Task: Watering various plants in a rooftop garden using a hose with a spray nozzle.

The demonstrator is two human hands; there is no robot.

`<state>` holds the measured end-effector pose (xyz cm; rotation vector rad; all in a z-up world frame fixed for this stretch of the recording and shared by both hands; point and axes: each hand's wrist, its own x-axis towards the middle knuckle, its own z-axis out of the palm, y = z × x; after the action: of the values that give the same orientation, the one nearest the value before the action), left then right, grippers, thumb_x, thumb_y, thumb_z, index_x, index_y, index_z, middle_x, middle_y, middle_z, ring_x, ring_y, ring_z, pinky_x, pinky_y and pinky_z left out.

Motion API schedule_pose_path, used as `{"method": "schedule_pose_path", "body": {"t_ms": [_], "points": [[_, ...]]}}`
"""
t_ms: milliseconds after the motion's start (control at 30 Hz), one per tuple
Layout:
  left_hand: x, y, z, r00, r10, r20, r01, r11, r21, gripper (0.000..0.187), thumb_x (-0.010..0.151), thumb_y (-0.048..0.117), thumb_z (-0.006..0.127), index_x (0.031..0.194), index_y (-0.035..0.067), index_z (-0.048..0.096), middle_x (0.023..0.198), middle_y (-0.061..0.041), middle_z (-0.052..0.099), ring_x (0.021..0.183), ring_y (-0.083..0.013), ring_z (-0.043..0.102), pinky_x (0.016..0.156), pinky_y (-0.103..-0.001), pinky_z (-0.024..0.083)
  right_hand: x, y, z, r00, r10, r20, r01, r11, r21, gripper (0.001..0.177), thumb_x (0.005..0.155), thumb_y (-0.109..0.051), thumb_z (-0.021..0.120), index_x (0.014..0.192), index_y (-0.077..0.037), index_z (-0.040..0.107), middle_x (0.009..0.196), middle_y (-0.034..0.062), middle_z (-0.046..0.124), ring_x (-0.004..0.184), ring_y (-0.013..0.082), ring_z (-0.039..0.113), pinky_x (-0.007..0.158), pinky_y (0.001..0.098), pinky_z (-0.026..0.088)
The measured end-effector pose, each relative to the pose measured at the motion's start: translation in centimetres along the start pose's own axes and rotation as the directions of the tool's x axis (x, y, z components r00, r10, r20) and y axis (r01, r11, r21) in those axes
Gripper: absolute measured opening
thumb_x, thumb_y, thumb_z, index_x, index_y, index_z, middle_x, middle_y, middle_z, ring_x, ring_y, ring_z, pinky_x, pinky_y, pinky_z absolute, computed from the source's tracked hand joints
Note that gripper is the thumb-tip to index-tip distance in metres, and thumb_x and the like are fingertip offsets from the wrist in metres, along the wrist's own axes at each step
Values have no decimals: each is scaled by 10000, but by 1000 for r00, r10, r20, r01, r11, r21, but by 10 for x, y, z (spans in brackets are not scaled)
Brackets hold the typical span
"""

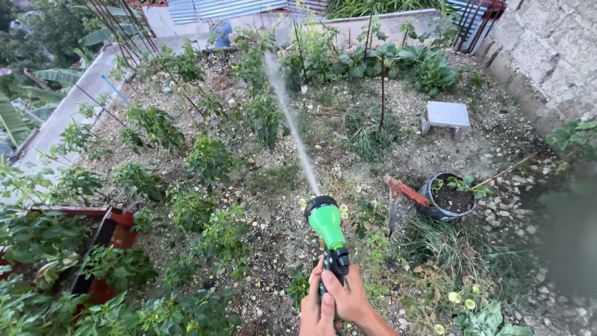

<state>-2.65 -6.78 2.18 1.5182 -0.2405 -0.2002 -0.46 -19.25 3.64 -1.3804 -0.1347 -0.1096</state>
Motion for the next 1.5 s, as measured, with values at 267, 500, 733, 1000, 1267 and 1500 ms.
{"method": "schedule_pose_path", "body": {"t_ms": [267, 500, 733, 1000, 1267, 1500], "points": [[-11, 1, -15, 991, -77, -107, 73, 997, -38, 887, 908, 666, 398, 1606, 132, 280, 740, -118, 739, 447, -112, 606, 419, -287, 494, 4, -7, 20, 995, -26, 95, 36, 993, -114, 322, 943, -303, 608, 959, 10, 683, 794, 77, 730, 687, 159, 684, 621, 323, 544], [-22, -9, -31, 975, 123, -183, -123, 992, 8, 841, 1017, 650, 405, 1621, 79, 282, 981, -134, 778, 622, -125, 682, 554, -288, 549, 7, 2, 38, 984, -22, 179, 35, 997, -70, 313, 951, -283, 612, 961, 20, 688, 811, 76, 735, 708, 152, 685, 630, 320, 550], [-29, -10, -45, 973, 19, -231, -31, 998, -48, 910, 902, 670, 453, 1600, 114, 278, 796, -131, 769, 467, -135, 657, 440, -295, 536, 11, 34, 45, 974, 14, 227, 27, 984, -174, 300, 935, -284, 621, 897, 0, 709, 672, 51, 668, 587, 128, 608, 527, 315, 476], [-29, -27, -76, 916, 246, -318, -252, 968, 22, 861, 988, 646, 468, 1583, 41, 326, 1058, -174, 736, 604, -162, 716, 533, -303, 557, 23, 37, 79, 959, -45, 280, 98, 979, -177, 281, 931, -266, 642, 934, 4, 719, 744, 54, 698, 658, 132, 630, 570, 317, 498], [-26, 8, -92, 915, 97, -391, -118, 992, -32, 904, 889, 641, 413, 1575, 57, 335, 1430, -166, 617, 617, -223, 759, 527, -322, 592, 42, 31, 103, 930, 104, 353, -67, 991, -115, 302, 923, -291, 636, 972, -6, 723, 772, 41, 698, 661, 113, 600, 572, 314, 484], [-14, -28, -105, 827, 367, -425, -344, 929, 133, 825, 1028, 604, 414, 1536, -43, 364, 1597, -233, 486, 1314, -312, 682, 1026, -355, 533, 50, 34, 115, 940, 113, 323, -65, 986, -156, 260, 937, -265, 647, 926, -12, 705, 784, 21, 688, 697, 98, 611, 585, 310, 496]]}}
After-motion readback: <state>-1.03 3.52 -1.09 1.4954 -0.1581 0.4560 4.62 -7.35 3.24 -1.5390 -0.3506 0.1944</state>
